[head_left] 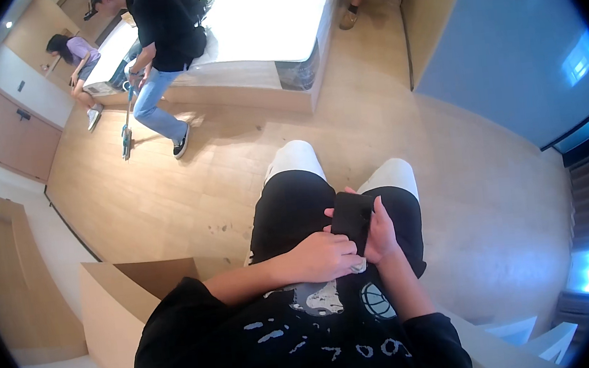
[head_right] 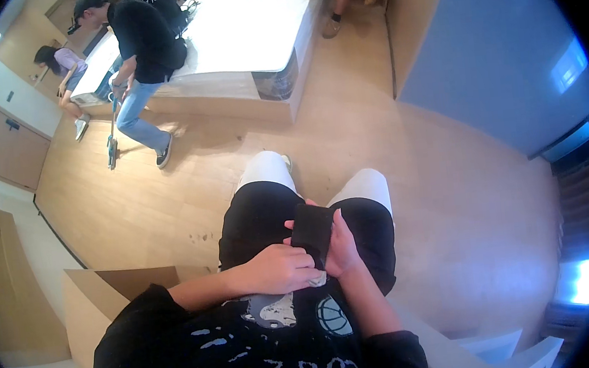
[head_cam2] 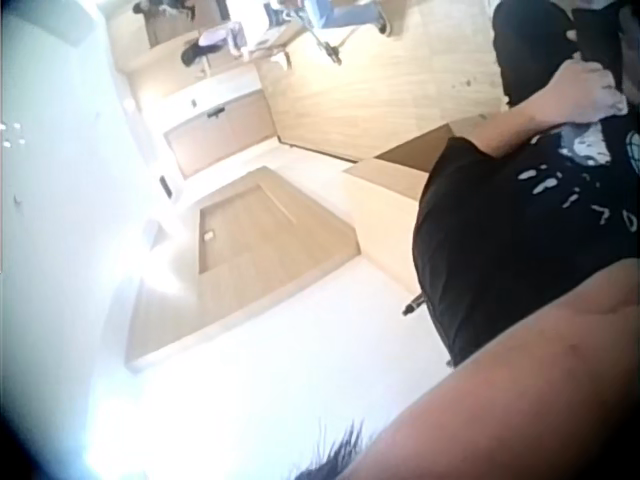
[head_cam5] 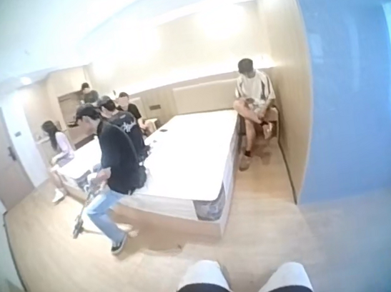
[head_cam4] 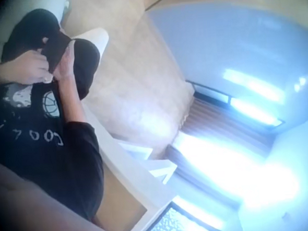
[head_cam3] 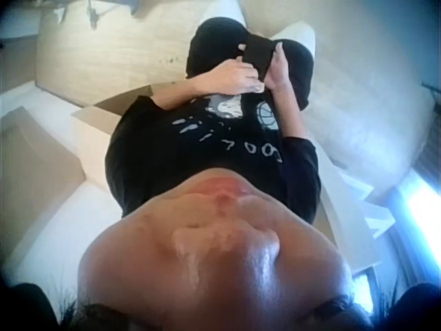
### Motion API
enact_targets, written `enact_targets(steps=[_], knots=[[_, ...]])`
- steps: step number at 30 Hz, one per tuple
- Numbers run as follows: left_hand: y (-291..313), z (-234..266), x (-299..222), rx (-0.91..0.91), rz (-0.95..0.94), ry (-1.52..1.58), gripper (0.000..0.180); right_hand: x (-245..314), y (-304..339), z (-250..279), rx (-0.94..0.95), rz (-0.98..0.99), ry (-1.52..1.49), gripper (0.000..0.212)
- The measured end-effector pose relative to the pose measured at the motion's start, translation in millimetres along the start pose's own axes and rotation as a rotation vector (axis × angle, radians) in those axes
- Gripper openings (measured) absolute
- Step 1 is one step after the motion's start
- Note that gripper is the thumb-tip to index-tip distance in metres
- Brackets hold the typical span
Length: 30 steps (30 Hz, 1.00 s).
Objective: The person cleans a smartphone by wiping down its screen and body with a cloth.
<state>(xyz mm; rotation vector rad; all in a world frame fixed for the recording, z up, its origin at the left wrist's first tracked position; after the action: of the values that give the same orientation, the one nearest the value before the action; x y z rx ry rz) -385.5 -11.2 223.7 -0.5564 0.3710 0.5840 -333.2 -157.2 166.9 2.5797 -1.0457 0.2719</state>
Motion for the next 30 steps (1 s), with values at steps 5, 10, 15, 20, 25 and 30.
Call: enact_targets(steps=[5,10,15,20,25,30], knots=[[-3,8,0,-0.105,0.038,-0.003,0.017,0,1,0,-0.026,0.008,0.048,0.071],[-4,17,11,-0.270,0.115,-0.091,0.029,0,4,-4,-0.089,0.012,0.090,0.068],[-18,28,18,-0.279,0.139,-0.082,0.031,0,7,1,-0.155,0.032,0.099,0.065],[-36,40,32,-0.451,0.164,-0.162,0.027,2,11,-8,-0.147,0.007,0.134,0.065],[-37,16,30,-0.383,0.151,-0.166,0.023,0,12,1,-0.175,0.009,0.134,0.068],[-13,1,16,-0.263,0.173,-0.098,0.023,-4,6,2,-0.081,0.037,0.117,0.072]])
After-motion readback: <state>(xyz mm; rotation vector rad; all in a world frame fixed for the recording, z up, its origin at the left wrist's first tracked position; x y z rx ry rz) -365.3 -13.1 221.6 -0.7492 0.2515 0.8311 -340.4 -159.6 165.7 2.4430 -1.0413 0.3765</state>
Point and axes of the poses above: each hand's wrist, its own y-axis away from the middle knuckle, its own z-axis out of the back of the hand, x = y × z, the point moved 2 cm from there along -y, towards the middle knuckle, and after that the axes turned 3 degrees about -x, right-handed, at the moved point
